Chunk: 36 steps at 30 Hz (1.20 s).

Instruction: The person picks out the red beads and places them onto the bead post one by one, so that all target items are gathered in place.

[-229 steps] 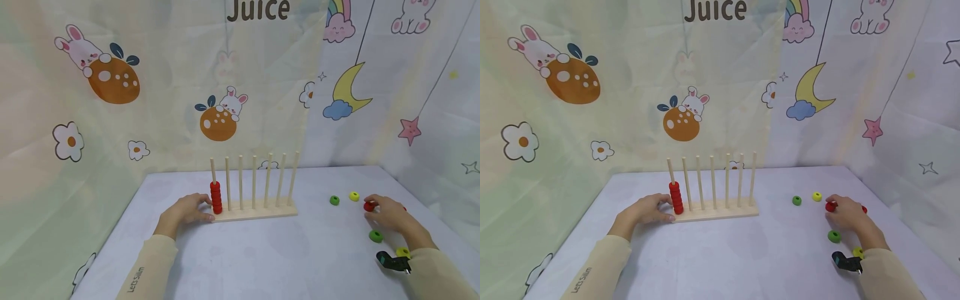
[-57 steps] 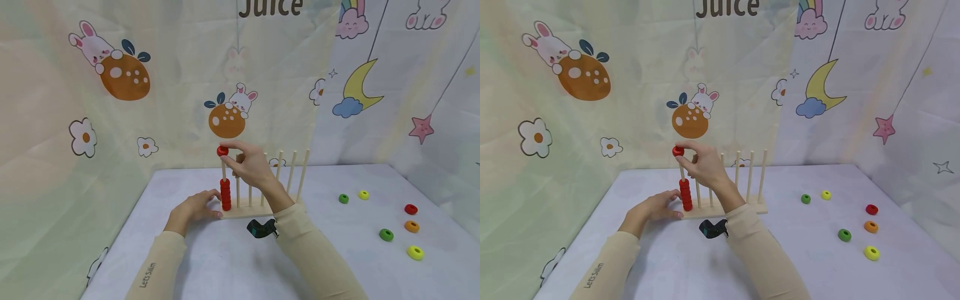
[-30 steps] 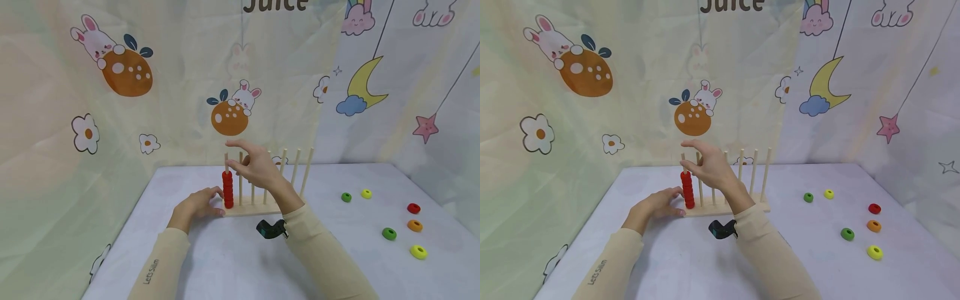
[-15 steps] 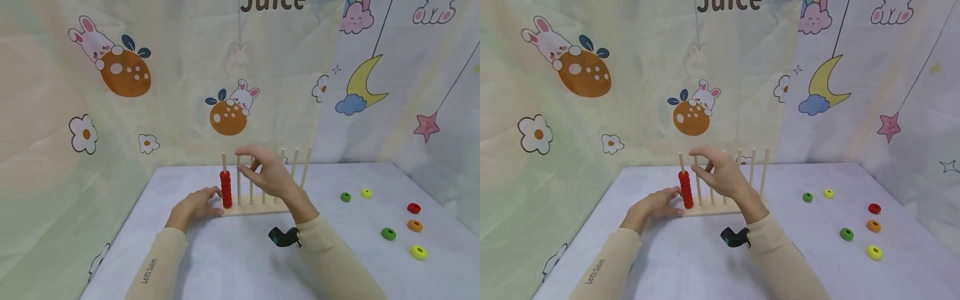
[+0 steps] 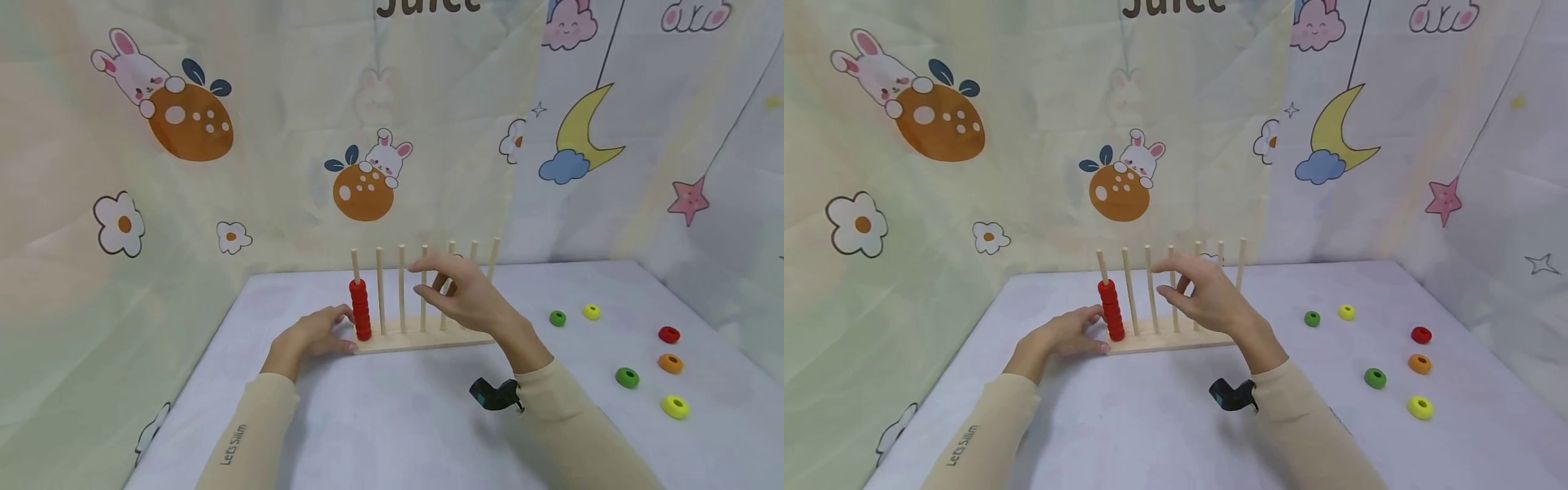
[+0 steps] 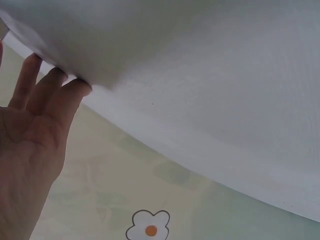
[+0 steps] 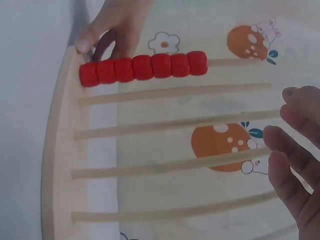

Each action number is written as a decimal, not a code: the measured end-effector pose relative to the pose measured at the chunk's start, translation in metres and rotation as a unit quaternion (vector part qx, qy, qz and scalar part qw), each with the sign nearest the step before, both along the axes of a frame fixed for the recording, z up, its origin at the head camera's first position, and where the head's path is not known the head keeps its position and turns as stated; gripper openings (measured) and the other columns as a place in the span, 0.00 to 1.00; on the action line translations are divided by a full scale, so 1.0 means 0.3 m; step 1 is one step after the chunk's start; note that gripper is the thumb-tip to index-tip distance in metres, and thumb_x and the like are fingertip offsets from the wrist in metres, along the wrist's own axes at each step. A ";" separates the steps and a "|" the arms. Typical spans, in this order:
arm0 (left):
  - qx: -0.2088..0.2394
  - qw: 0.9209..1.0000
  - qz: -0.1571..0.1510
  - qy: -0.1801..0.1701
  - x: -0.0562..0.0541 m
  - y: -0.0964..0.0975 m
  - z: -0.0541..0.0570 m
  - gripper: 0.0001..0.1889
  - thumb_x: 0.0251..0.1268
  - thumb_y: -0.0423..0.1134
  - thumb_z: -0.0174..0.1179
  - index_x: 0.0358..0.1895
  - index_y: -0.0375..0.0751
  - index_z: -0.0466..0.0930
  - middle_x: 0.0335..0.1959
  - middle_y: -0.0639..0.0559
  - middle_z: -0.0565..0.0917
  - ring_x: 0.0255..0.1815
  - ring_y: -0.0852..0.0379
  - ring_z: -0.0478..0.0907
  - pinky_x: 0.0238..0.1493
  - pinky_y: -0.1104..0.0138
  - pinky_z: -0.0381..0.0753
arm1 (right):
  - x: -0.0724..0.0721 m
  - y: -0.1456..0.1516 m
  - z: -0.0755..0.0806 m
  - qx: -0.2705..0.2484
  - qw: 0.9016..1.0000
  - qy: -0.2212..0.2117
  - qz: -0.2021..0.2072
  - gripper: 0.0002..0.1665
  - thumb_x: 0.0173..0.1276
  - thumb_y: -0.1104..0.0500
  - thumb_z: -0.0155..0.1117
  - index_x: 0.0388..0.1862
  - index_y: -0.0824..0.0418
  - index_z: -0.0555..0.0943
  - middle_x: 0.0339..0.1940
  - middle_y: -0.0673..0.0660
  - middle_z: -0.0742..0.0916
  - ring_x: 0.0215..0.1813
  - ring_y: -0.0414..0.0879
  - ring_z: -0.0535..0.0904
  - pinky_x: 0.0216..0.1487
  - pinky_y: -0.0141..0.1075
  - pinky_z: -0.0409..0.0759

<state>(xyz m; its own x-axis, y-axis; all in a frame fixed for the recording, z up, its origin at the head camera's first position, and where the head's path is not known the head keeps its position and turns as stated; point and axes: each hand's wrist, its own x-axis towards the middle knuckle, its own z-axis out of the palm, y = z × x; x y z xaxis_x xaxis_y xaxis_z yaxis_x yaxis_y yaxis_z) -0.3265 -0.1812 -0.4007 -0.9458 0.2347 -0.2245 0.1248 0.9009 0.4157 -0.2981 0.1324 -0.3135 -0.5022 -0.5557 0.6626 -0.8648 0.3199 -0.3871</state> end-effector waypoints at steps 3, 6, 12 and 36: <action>0.001 1.000 -0.006 0.002 0.003 -0.005 0.000 0.29 0.54 0.54 0.77 0.58 0.66 0.74 0.69 0.44 0.76 0.70 0.42 0.71 0.65 0.37 0.72 | -0.004 0.050 -0.025 -0.011 1.000 0.003 0.008 0.23 0.64 0.72 0.72 0.57 0.57 0.83 0.49 0.53 0.86 0.29 0.39 0.80 0.24 0.34 0.80; 0.001 1.000 0.001 0.002 0.010 -0.009 0.006 0.28 0.55 0.54 0.77 0.58 0.66 0.74 0.70 0.45 0.76 0.71 0.42 0.71 0.65 0.37 0.72 | -0.010 0.095 -0.043 -0.019 1.000 0.006 0.001 0.23 0.63 0.72 0.73 0.56 0.58 0.83 0.48 0.54 0.87 0.29 0.39 0.81 0.25 0.34 0.80; 0.011 1.000 -0.003 -0.002 0.011 -0.007 0.015 0.28 0.56 0.54 0.76 0.59 0.65 0.74 0.71 0.44 0.75 0.72 0.40 0.70 0.66 0.36 0.71 | -0.007 0.186 -0.065 -0.027 0.999 0.005 -0.035 0.23 0.63 0.72 0.73 0.54 0.56 0.84 0.48 0.53 0.88 0.29 0.39 0.82 0.26 0.32 0.80; 0.018 1.000 -0.013 0.011 0.015 -0.016 -0.011 0.30 0.54 0.56 0.77 0.60 0.63 0.74 0.68 0.44 0.76 0.69 0.40 0.72 0.63 0.36 0.73 | 0.014 0.549 -0.122 0.019 0.976 -0.035 -0.216 0.15 0.66 0.69 0.72 0.49 0.56 0.85 0.45 0.55 0.90 0.32 0.38 0.80 0.32 0.30 0.81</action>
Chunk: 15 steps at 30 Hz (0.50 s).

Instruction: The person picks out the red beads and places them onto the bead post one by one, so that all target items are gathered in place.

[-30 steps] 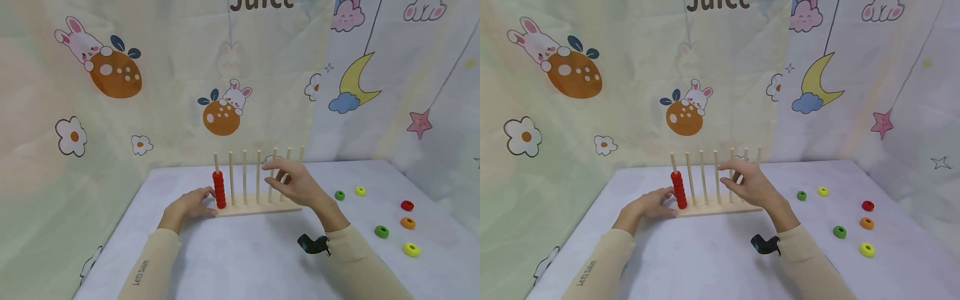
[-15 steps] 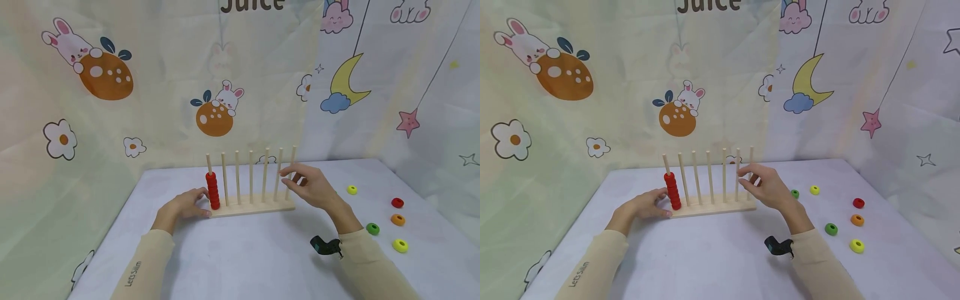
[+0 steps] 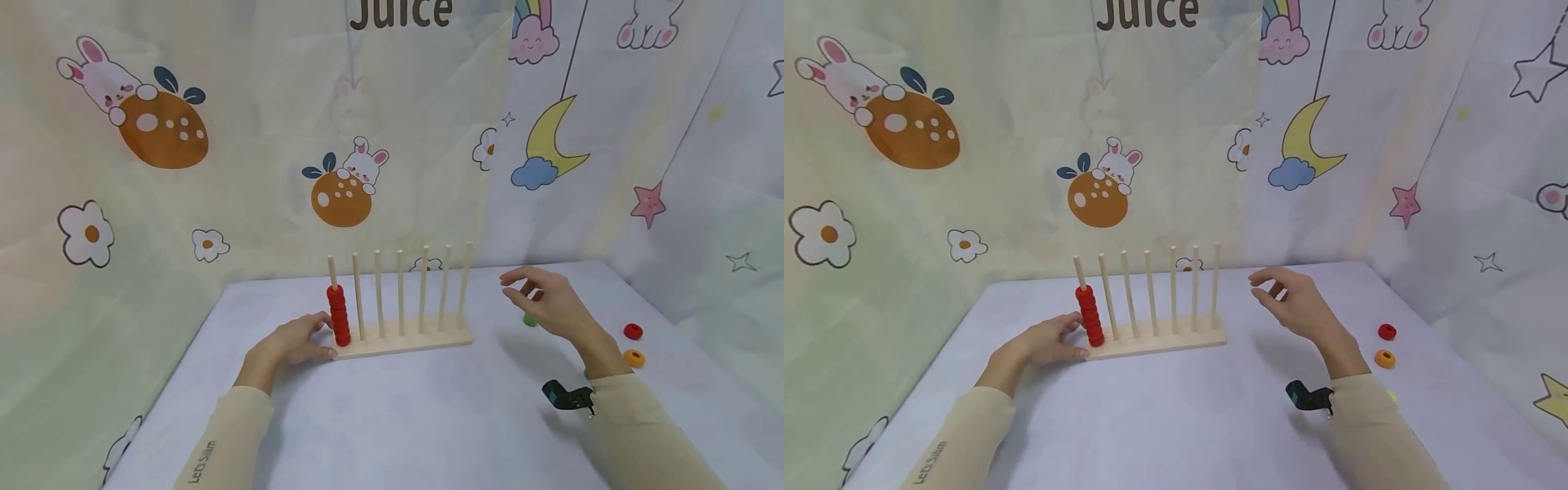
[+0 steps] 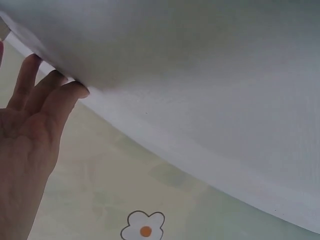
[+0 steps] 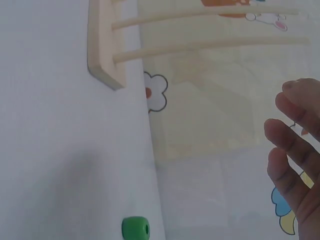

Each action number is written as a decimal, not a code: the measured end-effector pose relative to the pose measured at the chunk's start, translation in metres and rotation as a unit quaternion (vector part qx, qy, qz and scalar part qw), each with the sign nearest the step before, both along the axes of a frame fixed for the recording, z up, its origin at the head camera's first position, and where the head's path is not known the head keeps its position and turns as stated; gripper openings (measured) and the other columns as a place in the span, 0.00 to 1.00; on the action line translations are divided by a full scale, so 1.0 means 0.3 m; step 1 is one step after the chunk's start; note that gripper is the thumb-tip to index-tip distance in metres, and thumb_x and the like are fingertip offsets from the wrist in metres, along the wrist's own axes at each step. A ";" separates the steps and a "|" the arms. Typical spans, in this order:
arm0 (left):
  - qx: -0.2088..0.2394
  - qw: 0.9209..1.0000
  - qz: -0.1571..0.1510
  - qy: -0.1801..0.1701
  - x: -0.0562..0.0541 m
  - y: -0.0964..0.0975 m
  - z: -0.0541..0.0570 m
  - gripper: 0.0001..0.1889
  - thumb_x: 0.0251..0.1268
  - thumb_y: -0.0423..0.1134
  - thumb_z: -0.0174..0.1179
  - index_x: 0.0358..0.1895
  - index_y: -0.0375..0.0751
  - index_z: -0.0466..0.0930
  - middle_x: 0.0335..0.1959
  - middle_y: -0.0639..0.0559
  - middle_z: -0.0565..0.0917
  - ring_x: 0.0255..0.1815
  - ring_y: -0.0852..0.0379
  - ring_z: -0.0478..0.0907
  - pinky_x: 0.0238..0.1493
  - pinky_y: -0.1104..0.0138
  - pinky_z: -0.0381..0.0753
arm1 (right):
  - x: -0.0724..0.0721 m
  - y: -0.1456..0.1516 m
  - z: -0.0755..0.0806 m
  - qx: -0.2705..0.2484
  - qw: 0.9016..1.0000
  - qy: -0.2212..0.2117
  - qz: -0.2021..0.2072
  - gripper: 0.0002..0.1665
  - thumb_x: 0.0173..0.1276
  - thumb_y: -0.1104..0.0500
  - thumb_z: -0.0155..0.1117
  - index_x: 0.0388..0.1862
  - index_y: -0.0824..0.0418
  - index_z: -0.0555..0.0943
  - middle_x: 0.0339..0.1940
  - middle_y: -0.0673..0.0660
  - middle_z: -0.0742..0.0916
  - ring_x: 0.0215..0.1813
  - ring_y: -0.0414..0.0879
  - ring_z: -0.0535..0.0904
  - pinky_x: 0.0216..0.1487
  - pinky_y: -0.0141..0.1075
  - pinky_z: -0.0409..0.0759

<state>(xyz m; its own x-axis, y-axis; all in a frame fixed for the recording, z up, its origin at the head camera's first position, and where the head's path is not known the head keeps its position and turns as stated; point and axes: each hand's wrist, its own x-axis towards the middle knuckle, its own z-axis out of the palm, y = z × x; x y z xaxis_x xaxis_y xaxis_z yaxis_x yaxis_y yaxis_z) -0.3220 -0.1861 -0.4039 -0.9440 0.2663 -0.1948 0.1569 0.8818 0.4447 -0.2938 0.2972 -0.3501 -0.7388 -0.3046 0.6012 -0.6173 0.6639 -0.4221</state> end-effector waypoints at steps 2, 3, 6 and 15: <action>-0.002 1.000 0.006 -0.001 0.002 -0.005 -0.006 0.30 0.54 0.55 0.77 0.59 0.64 0.74 0.68 0.45 0.77 0.68 0.40 0.72 0.63 0.36 0.73 | 0.004 0.020 -0.009 0.007 1.000 -0.005 -0.012 0.15 0.67 0.68 0.72 0.50 0.56 0.85 0.45 0.56 0.90 0.32 0.39 0.80 0.31 0.31 0.81; -0.004 1.000 0.009 -0.002 0.003 -0.007 -0.007 0.30 0.53 0.55 0.77 0.58 0.64 0.74 0.67 0.45 0.77 0.68 0.40 0.73 0.62 0.36 0.73 | 0.006 0.028 -0.015 0.012 1.000 -0.008 -0.016 0.14 0.67 0.67 0.71 0.50 0.57 0.85 0.46 0.56 0.90 0.32 0.39 0.80 0.31 0.31 0.81; -0.006 1.000 0.015 -0.009 0.006 -0.009 -0.006 0.29 0.53 0.54 0.78 0.57 0.65 0.75 0.67 0.45 0.77 0.67 0.40 0.73 0.62 0.36 0.74 | 0.012 0.052 -0.031 0.029 0.999 -0.017 -0.030 0.14 0.68 0.65 0.71 0.51 0.56 0.84 0.46 0.56 0.90 0.34 0.39 0.80 0.33 0.33 0.82; 0.010 1.000 0.005 -0.009 0.003 -0.003 0.015 0.27 0.53 0.54 0.77 0.56 0.65 0.75 0.67 0.46 0.77 0.66 0.41 0.73 0.60 0.38 0.74 | 0.030 0.143 -0.043 0.040 0.997 -0.026 -0.065 0.14 0.70 0.64 0.71 0.52 0.55 0.84 0.47 0.54 0.90 0.37 0.39 0.80 0.38 0.31 0.82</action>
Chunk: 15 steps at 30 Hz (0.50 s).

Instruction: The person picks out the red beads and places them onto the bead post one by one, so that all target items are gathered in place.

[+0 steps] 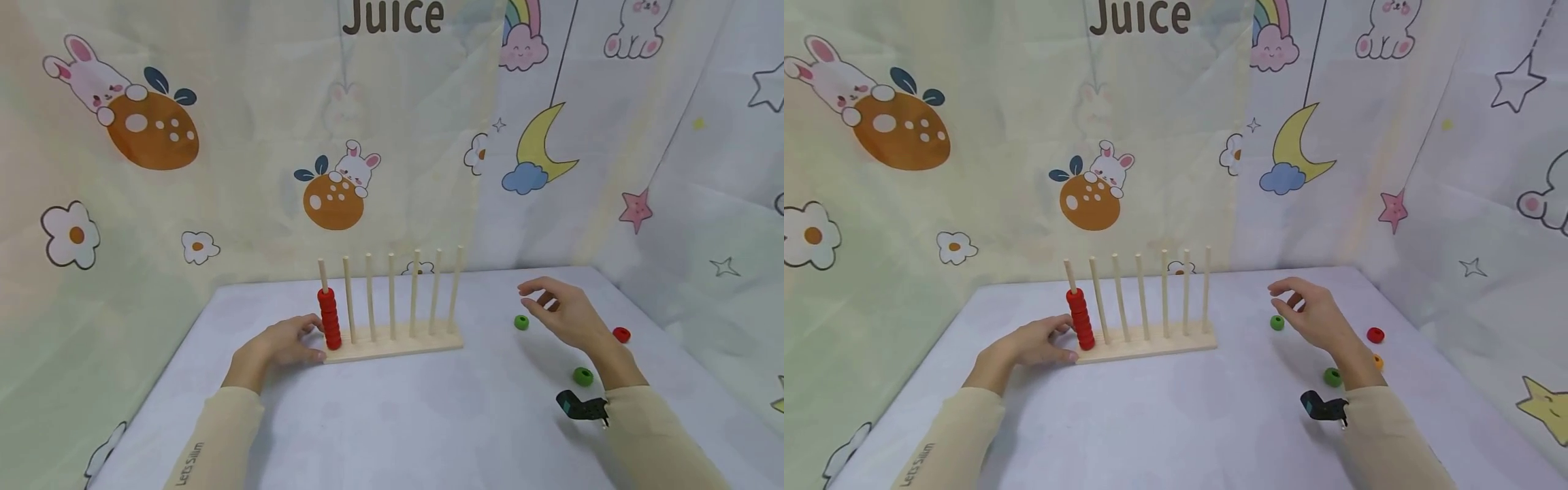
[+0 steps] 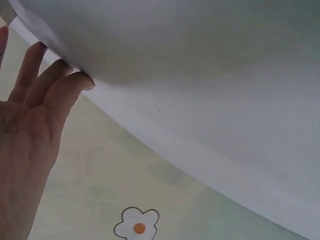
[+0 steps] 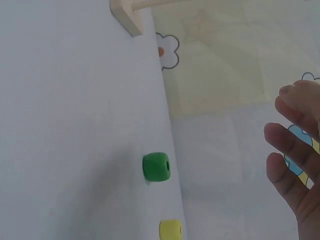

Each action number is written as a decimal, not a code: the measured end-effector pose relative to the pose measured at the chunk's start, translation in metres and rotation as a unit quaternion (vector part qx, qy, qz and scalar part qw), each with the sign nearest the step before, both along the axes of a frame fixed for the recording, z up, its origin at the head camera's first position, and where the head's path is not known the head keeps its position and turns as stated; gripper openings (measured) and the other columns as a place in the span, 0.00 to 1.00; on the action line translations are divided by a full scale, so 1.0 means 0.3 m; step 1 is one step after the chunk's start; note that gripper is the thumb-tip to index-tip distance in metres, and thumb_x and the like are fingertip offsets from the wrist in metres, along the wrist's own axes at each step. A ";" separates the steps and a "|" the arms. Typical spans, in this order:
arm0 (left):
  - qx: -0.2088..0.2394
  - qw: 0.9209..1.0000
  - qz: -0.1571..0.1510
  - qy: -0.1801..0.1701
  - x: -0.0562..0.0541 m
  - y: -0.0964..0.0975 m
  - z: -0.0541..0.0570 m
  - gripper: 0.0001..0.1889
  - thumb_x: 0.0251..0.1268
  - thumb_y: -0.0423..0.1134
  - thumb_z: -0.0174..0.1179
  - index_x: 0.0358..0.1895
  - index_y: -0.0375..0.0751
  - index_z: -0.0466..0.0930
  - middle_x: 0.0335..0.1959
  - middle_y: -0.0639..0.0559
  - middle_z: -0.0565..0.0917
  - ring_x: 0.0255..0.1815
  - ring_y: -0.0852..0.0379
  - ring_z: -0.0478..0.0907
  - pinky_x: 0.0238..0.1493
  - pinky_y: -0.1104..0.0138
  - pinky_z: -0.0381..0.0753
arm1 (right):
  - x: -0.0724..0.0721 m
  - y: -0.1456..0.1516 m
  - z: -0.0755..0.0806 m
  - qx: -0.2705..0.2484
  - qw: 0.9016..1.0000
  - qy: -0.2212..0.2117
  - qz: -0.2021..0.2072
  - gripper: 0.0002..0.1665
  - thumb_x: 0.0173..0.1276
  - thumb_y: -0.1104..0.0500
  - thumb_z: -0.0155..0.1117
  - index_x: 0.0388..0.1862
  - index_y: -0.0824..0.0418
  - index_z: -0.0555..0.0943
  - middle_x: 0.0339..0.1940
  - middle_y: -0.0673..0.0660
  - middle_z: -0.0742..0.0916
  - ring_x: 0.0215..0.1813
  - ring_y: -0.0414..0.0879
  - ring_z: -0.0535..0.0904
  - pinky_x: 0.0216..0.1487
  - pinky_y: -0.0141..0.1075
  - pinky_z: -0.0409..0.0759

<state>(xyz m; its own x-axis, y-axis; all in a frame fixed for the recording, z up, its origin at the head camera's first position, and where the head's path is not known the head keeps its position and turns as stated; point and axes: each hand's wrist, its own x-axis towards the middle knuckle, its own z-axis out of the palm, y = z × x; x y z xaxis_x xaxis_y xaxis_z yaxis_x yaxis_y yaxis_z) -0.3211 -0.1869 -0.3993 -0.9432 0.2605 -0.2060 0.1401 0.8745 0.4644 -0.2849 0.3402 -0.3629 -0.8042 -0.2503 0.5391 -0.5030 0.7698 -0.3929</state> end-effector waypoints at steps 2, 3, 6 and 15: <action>0.002 1.000 0.000 -0.002 -0.001 -0.004 0.000 0.27 0.54 0.54 0.77 0.56 0.65 0.75 0.67 0.46 0.77 0.66 0.41 0.73 0.60 0.39 0.74 | 0.002 0.017 -0.004 0.000 1.000 -0.006 -0.003 0.14 0.70 0.64 0.70 0.53 0.55 0.84 0.48 0.55 0.90 0.37 0.38 0.80 0.39 0.31 0.82; 0.003 1.000 -0.001 -0.003 -0.002 -0.006 0.000 0.27 0.54 0.54 0.77 0.56 0.65 0.75 0.67 0.46 0.77 0.66 0.41 0.73 0.60 0.39 0.74 | 0.003 0.025 -0.006 0.001 1.000 -0.008 -0.006 0.14 0.70 0.64 0.70 0.53 0.56 0.84 0.48 0.55 0.90 0.38 0.38 0.80 0.40 0.30 0.82; 0.004 1.000 -0.005 -0.005 -0.008 -0.009 -0.002 0.27 0.54 0.54 0.77 0.56 0.64 0.75 0.67 0.45 0.77 0.66 0.40 0.73 0.60 0.38 0.74 | 0.009 0.053 -0.012 0.001 1.000 -0.008 -0.013 0.14 0.69 0.64 0.71 0.53 0.56 0.84 0.48 0.56 0.90 0.38 0.36 0.80 0.40 0.28 0.81; 0.002 1.000 -0.009 -0.009 -0.017 -0.008 0.003 0.28 0.52 0.55 0.78 0.56 0.63 0.76 0.67 0.44 0.77 0.66 0.40 0.73 0.59 0.38 0.74 | 0.019 0.145 -0.040 0.013 0.999 -0.020 -0.026 0.18 0.69 0.63 0.71 0.56 0.56 0.82 0.50 0.53 0.88 0.43 0.30 0.77 0.43 0.24 0.78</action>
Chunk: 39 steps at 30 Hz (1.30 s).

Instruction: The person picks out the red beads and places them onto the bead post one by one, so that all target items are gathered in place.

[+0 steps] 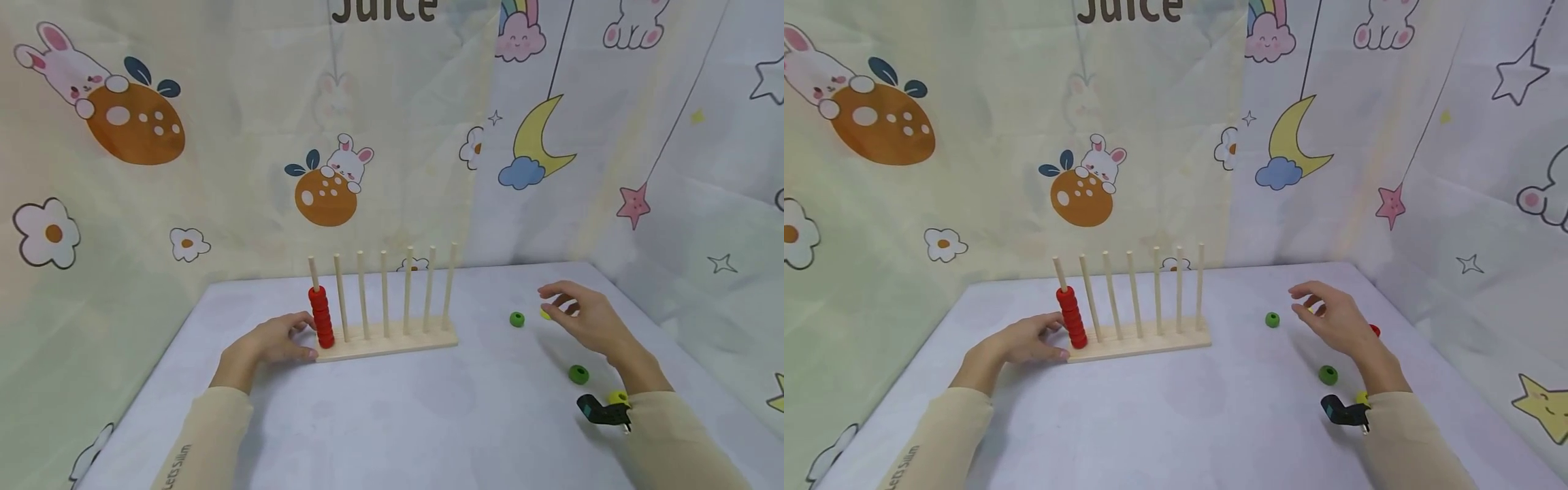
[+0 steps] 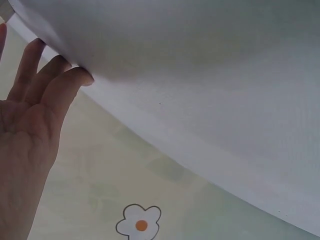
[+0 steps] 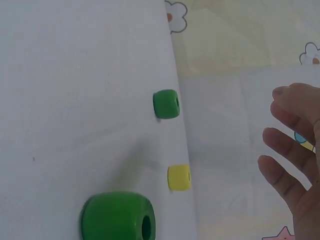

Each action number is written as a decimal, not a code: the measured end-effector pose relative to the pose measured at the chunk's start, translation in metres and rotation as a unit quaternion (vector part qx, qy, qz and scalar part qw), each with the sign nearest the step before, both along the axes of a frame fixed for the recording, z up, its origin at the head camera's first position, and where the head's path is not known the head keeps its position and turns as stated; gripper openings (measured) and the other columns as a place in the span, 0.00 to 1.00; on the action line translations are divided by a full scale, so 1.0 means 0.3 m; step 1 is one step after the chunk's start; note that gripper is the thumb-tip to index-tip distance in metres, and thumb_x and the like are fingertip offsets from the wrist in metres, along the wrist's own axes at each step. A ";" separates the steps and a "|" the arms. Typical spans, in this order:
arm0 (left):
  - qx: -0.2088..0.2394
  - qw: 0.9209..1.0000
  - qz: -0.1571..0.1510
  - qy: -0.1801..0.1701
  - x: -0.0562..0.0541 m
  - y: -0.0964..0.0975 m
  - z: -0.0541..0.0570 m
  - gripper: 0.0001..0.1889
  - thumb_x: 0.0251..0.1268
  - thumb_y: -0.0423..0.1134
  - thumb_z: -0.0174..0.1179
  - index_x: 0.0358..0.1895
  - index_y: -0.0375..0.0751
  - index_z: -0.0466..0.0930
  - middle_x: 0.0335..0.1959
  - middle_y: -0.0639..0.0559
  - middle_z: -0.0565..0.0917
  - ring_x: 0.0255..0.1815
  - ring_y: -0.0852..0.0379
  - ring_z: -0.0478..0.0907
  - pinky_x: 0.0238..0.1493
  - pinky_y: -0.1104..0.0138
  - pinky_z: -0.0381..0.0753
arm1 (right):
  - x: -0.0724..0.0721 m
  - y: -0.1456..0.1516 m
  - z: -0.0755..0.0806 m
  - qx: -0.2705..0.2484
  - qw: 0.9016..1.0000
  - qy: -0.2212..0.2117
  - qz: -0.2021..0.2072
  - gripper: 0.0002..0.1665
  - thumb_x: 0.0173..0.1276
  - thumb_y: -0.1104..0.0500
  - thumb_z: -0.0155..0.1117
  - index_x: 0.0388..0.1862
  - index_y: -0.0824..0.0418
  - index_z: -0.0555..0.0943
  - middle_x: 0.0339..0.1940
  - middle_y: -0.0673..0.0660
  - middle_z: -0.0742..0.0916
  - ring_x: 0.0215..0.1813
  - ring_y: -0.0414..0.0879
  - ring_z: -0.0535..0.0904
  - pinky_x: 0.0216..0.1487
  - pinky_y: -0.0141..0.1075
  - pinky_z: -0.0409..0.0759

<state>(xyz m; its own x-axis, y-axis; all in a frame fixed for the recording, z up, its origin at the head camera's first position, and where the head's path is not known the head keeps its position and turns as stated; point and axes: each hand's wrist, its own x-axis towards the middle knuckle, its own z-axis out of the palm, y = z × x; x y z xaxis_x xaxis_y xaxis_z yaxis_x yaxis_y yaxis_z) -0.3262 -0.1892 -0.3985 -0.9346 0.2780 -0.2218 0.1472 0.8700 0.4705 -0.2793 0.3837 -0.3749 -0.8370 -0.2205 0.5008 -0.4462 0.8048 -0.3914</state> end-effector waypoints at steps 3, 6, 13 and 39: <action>0.004 1.000 0.001 -0.003 -0.001 -0.006 0.000 0.29 0.52 0.54 0.78 0.56 0.62 0.76 0.66 0.44 0.77 0.66 0.39 0.72 0.60 0.37 0.74 | 0.001 0.025 -0.003 0.004 1.000 -0.008 -0.009 0.19 0.70 0.61 0.72 0.58 0.57 0.82 0.51 0.55 0.87 0.46 0.34 0.78 0.45 0.21 0.76; 0.007 1.000 0.004 -0.003 -0.001 -0.005 0.004 0.28 0.52 0.53 0.79 0.55 0.62 0.76 0.66 0.44 0.77 0.66 0.39 0.72 0.62 0.37 0.73 | -0.004 0.055 -0.007 0.015 0.999 -0.025 -0.018 0.19 0.70 0.60 0.71 0.59 0.58 0.81 0.53 0.59 0.87 0.50 0.47 0.80 0.49 0.28 0.79; 0.010 1.000 -0.004 -0.002 -0.005 0.006 0.015 0.28 0.52 0.54 0.78 0.56 0.63 0.76 0.66 0.44 0.78 0.66 0.38 0.72 0.61 0.37 0.73 | 0.003 0.154 0.015 0.064 0.991 -0.109 -0.052 0.26 0.75 0.53 0.67 0.66 0.63 0.77 0.63 0.69 0.81 0.60 0.69 0.76 0.57 0.67 0.77; 0.010 1.000 0.020 -0.018 -0.008 -0.008 -0.003 0.29 0.51 0.54 0.79 0.57 0.65 0.76 0.68 0.45 0.76 0.68 0.40 0.70 0.62 0.35 0.73 | -0.006 0.308 -0.073 0.130 0.944 -0.273 -0.131 0.40 0.71 0.45 0.67 0.67 0.73 0.69 0.63 0.83 0.71 0.58 0.78 0.69 0.57 0.75 0.71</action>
